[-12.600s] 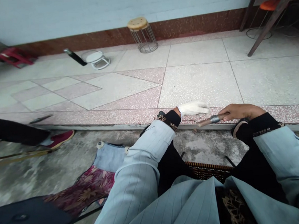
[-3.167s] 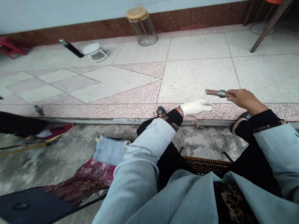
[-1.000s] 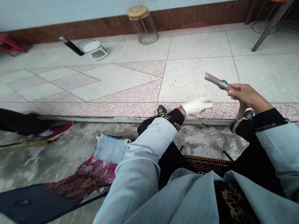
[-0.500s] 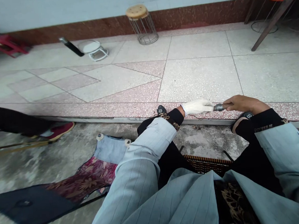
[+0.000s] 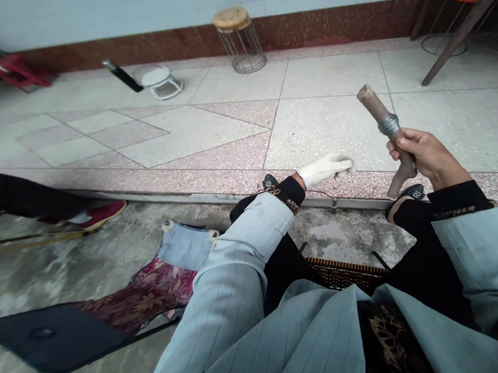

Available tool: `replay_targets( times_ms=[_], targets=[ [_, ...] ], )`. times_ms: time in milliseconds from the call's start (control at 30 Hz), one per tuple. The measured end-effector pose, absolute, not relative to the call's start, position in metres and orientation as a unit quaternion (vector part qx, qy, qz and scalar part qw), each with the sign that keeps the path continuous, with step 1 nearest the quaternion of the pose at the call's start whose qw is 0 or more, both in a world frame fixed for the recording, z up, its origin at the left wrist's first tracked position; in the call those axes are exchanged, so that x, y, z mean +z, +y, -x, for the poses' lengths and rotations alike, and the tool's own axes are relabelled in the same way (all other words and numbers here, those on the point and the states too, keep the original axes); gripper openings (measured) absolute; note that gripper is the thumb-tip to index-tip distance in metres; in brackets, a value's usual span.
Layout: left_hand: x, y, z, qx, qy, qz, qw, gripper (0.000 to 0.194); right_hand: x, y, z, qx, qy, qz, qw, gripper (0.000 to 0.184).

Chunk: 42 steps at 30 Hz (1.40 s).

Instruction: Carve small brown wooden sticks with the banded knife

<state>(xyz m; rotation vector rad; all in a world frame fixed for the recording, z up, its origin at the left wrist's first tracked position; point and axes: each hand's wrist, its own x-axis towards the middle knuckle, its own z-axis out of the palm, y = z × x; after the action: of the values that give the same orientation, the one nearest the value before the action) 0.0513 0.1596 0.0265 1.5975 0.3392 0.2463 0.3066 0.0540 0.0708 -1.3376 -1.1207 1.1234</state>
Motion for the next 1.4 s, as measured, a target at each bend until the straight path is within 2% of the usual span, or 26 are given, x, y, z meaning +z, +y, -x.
replay_targets(
  times_ms=[67, 167, 300, 467, 633, 767, 900, 1033, 1100, 1167, 1300, 1333, 1400],
  targets=[
    [0.025, 0.157, -0.053, 0.081, 0.132, -0.713, 0.684, 0.037, 0.064, 0.060, -0.304, 0.433, -0.429, 0.601, 0.516, 0.027],
    [0.027, 0.150, -0.055, 0.032, 0.116, -0.709, 0.695, 0.035, 0.055, 0.066, -0.303, 0.362, -0.427, 0.690, 0.459, 0.026],
    [0.029, 0.148, -0.055, 0.016, 0.108, -0.699, 0.707, 0.037, 0.045, 0.069, -0.307, 0.271, -0.512, 0.763, 0.288, 0.046],
    [0.030, 0.149, -0.053, 0.015, 0.110, -0.707, 0.698, 0.040, 0.039, 0.067, -0.306, 0.159, -0.614, 0.764, 0.118, 0.048],
    [0.036, 0.147, -0.053, 0.012, 0.150, -0.732, 0.665, 0.032, 0.040, 0.065, -0.307, 0.219, -0.672, 0.708, -0.013, 0.041],
    [0.041, 0.146, -0.053, -0.002, 0.187, -0.752, 0.632, 0.023, 0.038, 0.063, -0.313, 0.324, -0.698, 0.636, -0.049, 0.034],
    [0.046, 0.146, -0.050, 0.000, 0.208, -0.751, 0.627, 0.019, 0.040, 0.058, -0.313, 0.419, -0.698, 0.578, -0.049, 0.035],
    [0.048, 0.146, -0.047, 0.008, 0.219, -0.734, 0.643, 0.016, 0.055, 0.052, -0.307, 0.574, -0.691, 0.439, -0.015, 0.047],
    [0.046, 0.146, -0.047, 0.015, 0.222, -0.729, 0.648, 0.019, 0.064, 0.049, -0.305, 0.595, -0.679, 0.425, 0.057, 0.051],
    [0.040, 0.147, -0.048, 0.034, 0.219, -0.726, 0.651, 0.025, 0.071, 0.048, -0.303, 0.578, -0.651, 0.462, 0.171, 0.049],
    [0.024, 0.150, -0.052, 0.077, 0.169, -0.723, 0.665, 0.034, 0.072, 0.051, -0.300, 0.517, -0.520, 0.520, 0.438, 0.027],
    [0.020, 0.151, -0.053, 0.079, 0.164, -0.723, 0.666, 0.035, 0.070, 0.054, -0.300, 0.501, -0.488, 0.531, 0.478, 0.023],
    [0.016, 0.151, -0.055, 0.067, 0.160, -0.724, 0.668, 0.036, 0.063, 0.059, -0.301, 0.459, -0.447, 0.577, 0.507, 0.020]
  ],
)
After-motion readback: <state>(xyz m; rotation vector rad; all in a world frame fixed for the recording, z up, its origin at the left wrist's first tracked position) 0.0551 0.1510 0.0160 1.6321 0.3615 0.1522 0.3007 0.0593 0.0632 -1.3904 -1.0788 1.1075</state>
